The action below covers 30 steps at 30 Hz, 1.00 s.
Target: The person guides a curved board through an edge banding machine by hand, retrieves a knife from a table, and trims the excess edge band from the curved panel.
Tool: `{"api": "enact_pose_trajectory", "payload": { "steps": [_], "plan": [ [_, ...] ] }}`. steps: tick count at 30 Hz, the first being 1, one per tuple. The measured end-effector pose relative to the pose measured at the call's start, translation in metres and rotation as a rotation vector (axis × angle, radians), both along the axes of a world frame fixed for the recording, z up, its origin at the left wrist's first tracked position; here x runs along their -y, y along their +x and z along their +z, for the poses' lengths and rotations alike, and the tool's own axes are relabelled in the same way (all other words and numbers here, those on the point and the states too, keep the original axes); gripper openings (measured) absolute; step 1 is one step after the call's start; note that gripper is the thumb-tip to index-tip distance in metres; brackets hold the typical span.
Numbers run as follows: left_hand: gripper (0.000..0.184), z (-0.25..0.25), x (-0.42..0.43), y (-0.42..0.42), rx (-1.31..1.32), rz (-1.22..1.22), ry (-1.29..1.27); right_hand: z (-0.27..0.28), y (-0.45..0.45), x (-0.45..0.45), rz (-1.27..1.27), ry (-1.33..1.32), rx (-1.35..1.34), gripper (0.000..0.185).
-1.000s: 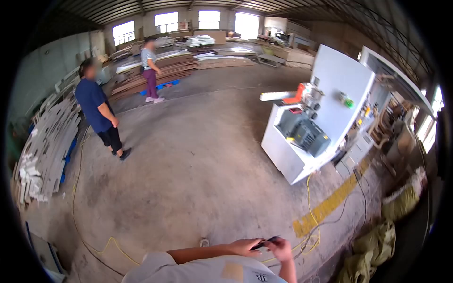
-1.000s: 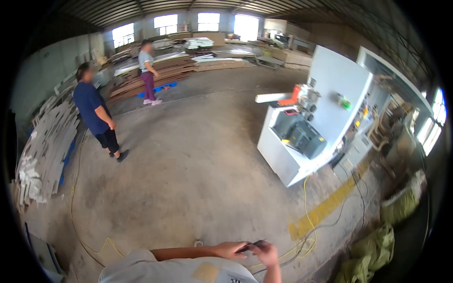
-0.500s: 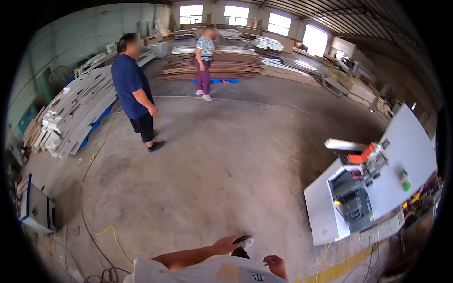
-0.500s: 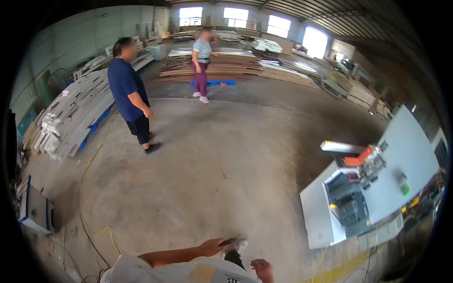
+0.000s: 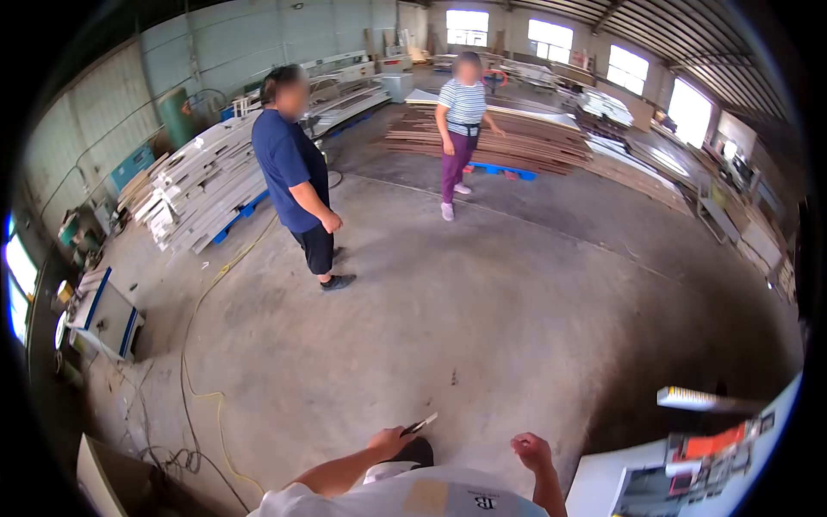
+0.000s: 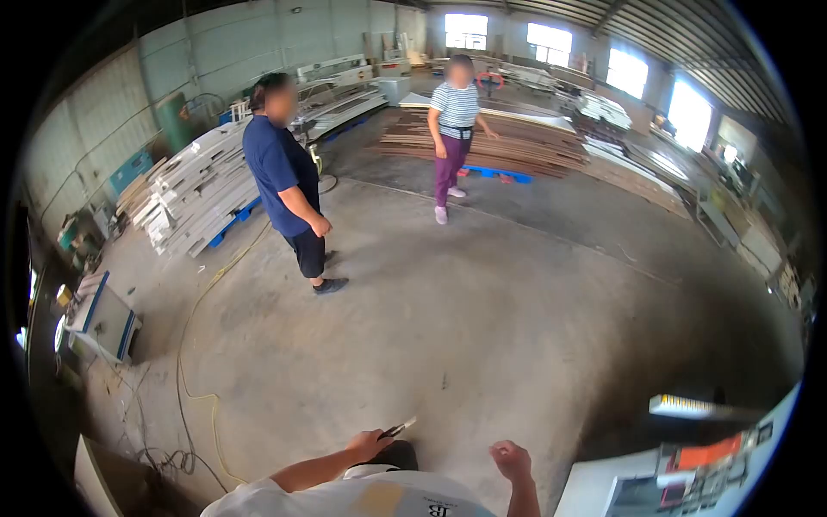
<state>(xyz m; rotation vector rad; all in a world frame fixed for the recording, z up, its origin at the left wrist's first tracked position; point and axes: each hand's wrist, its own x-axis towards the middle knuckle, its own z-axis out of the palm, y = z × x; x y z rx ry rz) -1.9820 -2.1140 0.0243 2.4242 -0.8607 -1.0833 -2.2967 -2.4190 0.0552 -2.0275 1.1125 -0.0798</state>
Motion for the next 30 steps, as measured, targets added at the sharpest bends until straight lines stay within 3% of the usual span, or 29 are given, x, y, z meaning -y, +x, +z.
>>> {"api": "enact_pose_trajectory", "payload": {
  "steps": [4, 7, 8, 9, 11, 14, 16, 21, 27, 30],
  "plan": [
    [0.064, -0.006, 0.122, 0.045, -0.021, 0.068, -0.013, -0.017, 0.065, 0.147, 0.040, -0.072, 0.170, 0.026],
    [0.068, -0.039, 0.218, 0.102, -0.055, 0.072, 0.010, -0.085, 0.089, 0.233, 0.146, -0.267, 0.142, 0.018],
    [0.069, -0.052, 0.250, 0.121, -0.070, 0.048, 0.016, -0.088, 0.091, 0.246, 0.050, -0.117, 0.063, 0.015],
    [0.070, -0.063, 0.283, 0.142, -0.051, 0.012, 0.009, -0.134, 0.077, 0.270, 0.004, 0.038, -0.048, 0.030],
    [0.065, -0.073, 0.361, 0.187, -0.130, -0.072, 0.064, -0.087, 0.071, 0.287, -0.120, 0.411, -0.080, 0.038],
    [0.058, -0.063, 0.478, 0.238, -0.055, -0.195, 0.057, -0.179, 0.001, 0.332, -0.155, 0.365, -0.071, 0.044],
    [0.055, -0.058, 0.554, 0.265, -0.026, -0.274, 0.040, -0.219, -0.030, 0.354, -0.209, 0.138, -0.368, 0.040],
    [0.051, -0.066, 0.747, 0.317, 0.064, -0.416, 0.045, -0.178, 0.023, 0.476, -0.541, 0.460, -0.331, 0.040],
    [0.053, -0.110, 0.904, 0.355, 0.110, -0.183, 0.191, -0.231, 0.066, 0.684, -0.531, 0.489, -0.260, 0.039],
    [0.054, -0.086, 0.971, 0.348, 0.092, 0.067, 0.233, -0.317, 0.060, 0.801, -0.276, 0.209, -0.242, 0.039]
  ]
}}
